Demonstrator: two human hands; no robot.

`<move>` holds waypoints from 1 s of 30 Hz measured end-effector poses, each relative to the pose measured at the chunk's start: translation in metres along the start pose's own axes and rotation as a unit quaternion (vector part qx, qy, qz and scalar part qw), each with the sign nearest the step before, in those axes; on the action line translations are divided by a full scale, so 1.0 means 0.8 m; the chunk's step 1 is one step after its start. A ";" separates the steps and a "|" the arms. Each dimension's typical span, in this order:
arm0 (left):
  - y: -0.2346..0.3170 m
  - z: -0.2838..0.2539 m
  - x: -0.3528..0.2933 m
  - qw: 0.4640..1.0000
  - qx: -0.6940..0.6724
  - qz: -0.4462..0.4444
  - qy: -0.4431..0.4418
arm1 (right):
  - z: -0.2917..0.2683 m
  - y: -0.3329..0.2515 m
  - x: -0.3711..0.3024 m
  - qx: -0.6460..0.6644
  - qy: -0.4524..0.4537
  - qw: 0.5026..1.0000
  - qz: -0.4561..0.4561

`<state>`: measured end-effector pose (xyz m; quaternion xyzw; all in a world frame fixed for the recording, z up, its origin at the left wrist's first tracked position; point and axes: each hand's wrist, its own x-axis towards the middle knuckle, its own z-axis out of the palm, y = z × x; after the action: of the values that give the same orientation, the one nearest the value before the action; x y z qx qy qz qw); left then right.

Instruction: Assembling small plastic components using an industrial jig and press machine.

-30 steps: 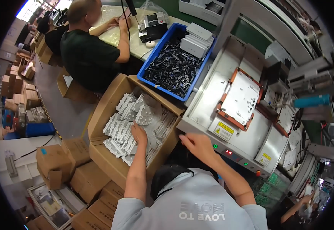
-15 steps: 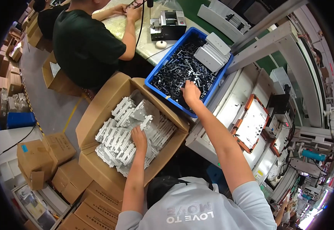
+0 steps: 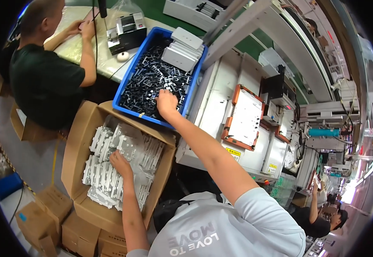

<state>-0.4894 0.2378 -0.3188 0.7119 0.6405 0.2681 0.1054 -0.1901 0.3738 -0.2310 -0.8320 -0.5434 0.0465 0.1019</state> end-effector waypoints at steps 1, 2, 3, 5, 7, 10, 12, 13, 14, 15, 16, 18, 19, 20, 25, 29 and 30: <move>0.007 -0.003 0.004 0.999 0.021 -0.015 -0.019 | -0.002 0.002 0.000 0.008 0.009 1.000 0.009; 0.016 -0.004 0.010 0.998 0.043 -0.029 -0.039 | -0.005 0.005 0.000 0.021 0.051 0.998 0.012; 0.011 -0.009 0.003 0.997 0.049 -0.032 -0.041 | -0.018 -0.008 -0.011 0.063 0.077 0.995 0.002; 0.014 -0.008 0.006 0.997 0.051 -0.029 -0.040 | -0.037 -0.011 -0.015 0.130 0.096 0.986 0.032; 0.012 -0.008 0.003 0.997 0.053 -0.031 -0.039 | -0.067 -0.021 -0.035 0.243 0.107 0.963 0.051; 0.009 -0.011 -0.003 0.997 0.062 -0.034 -0.043 | -0.133 -0.036 -0.106 0.427 0.037 0.903 -0.020; 0.011 -0.009 -0.001 0.996 0.066 -0.029 -0.048 | -0.171 -0.024 -0.182 0.473 -0.033 0.876 -0.085; 0.006 -0.009 0.000 0.997 0.057 -0.017 -0.044 | -0.180 -0.015 -0.222 0.482 -0.075 0.865 -0.121; 0.005 -0.008 0.000 0.998 0.047 -0.005 -0.042 | -0.183 -0.002 -0.261 0.444 -0.069 0.880 -0.155; 0.009 -0.009 0.001 0.998 0.047 -0.001 -0.043 | -0.183 0.014 -0.296 0.405 -0.065 0.892 -0.189; 0.014 -0.008 0.005 0.998 0.046 0.005 -0.049 | -0.186 0.031 -0.325 0.394 -0.093 0.898 -0.173; 0.007 -0.024 0.001 0.997 0.061 0.009 -0.056 | -0.184 0.060 -0.373 0.398 -0.135 0.896 -0.142; 0.006 -0.020 -0.001 0.996 0.061 0.001 -0.068 | -0.186 0.076 -0.388 0.402 -0.139 0.897 -0.122; 0.004 -0.017 -0.004 0.995 0.062 -0.007 -0.081 | -0.186 0.094 -0.399 0.385 -0.151 0.905 -0.096; -0.023 0.002 -0.013 0.998 0.034 -0.011 -0.059 | -0.216 0.159 -0.424 0.266 -0.048 0.959 -0.088; -0.024 0.007 -0.010 0.998 0.004 -0.026 -0.064 | -0.230 0.185 -0.457 0.172 -0.048 0.983 -0.035; -0.012 0.009 -0.008 0.998 0.003 -0.020 -0.064 | -0.232 0.191 -0.461 0.139 -0.045 0.989 -0.030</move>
<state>-0.4941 0.2347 -0.3306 0.7152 0.6470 0.2179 0.1497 -0.1680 -0.0449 -0.0961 -0.7901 -0.5607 0.1555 0.1931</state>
